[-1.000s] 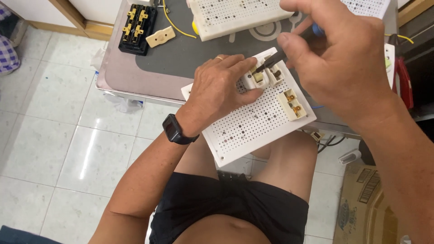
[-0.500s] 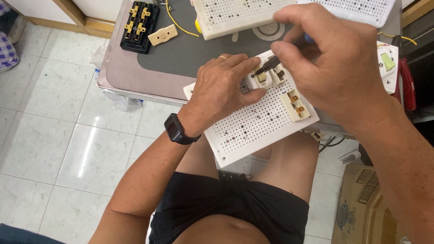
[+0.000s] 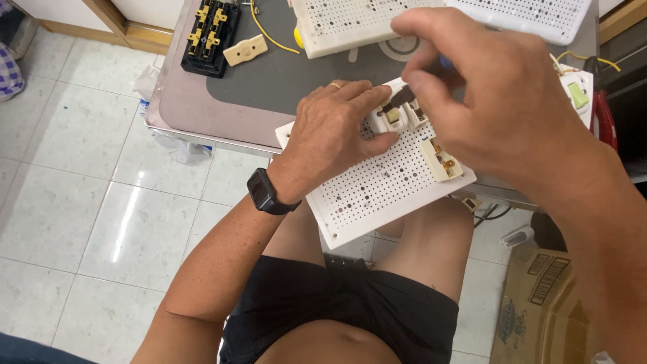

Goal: Securing electrical wires and components to a perforated board using a screwdriver.

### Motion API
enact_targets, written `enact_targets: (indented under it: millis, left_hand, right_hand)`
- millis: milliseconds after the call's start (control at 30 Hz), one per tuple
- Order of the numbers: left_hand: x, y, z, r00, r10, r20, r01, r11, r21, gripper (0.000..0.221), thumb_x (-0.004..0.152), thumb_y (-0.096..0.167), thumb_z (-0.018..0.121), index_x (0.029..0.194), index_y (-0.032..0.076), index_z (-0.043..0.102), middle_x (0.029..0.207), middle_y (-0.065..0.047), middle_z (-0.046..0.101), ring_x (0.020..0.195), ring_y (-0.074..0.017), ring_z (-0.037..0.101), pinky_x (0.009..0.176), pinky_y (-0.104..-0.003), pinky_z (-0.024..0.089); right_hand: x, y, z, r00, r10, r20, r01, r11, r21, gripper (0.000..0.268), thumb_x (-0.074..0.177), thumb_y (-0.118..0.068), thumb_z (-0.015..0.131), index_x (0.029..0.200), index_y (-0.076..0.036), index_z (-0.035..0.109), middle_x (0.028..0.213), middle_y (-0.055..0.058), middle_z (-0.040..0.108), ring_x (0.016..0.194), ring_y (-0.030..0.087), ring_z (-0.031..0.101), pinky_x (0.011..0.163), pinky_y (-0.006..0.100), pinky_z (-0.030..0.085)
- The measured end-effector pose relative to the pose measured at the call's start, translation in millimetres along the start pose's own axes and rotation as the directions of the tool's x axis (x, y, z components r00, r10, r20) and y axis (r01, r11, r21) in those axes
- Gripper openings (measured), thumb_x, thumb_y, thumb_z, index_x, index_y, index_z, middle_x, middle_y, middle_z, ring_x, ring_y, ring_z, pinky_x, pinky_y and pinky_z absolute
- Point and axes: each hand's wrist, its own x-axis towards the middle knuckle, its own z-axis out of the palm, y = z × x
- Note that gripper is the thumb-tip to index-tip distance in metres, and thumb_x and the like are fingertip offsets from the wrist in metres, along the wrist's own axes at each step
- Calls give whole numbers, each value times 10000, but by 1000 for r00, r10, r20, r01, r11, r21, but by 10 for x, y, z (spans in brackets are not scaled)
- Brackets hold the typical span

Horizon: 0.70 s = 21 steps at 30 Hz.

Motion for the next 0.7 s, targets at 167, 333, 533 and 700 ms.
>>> enact_targets:
  millis: [167, 333, 533, 700]
  left_hand:
    - [-5, 3, 2, 1000, 20, -11, -20, 999, 26, 468, 756, 347, 851, 1091, 93, 644, 810, -12, 587, 671, -256, 563, 568, -387, 455]
    - [-4, -26, 12, 999, 39, -18, -38, 999, 27, 504, 760, 394, 858, 1082, 77, 635, 847, -26, 608, 663, -276, 584, 584, -393, 451]
    - [-1, -8, 3, 1000, -2, 8, 2, 999, 40, 508, 753, 395, 850, 1105, 92, 643, 859, -13, 621, 739, -274, 608, 570, -402, 468]
    - [12, -15, -3, 999, 0, 33, -1, 1000, 13, 504, 780, 390, 833, 1143, 95, 646, 916, -22, 661, 722, -262, 623, 596, -405, 493]
  right_hand:
    - [64, 205, 181, 990, -68, -120, 51, 988, -144, 143, 1052, -54, 749, 1155, 32, 703, 829, 77, 681, 632, 223, 596, 614, 376, 426]
    - [194, 39, 76, 999, -16, 45, 17, 1000, -16, 395, 879, 71, 505, 1249, 71, 645, 768, 41, 617, 566, 219, 566, 601, 378, 426]
    - [183, 149, 148, 984, -146, -99, 112, 950, -293, 245, 1067, -119, 820, 944, -62, 616, 897, 59, 567, 850, 265, 517, 755, 421, 376]
    - [206, 111, -49, 963, 176, 204, -106, 944, -314, 154, 962, -203, 695, 1010, -62, 652, 931, 133, 627, 792, 349, 577, 622, 476, 447]
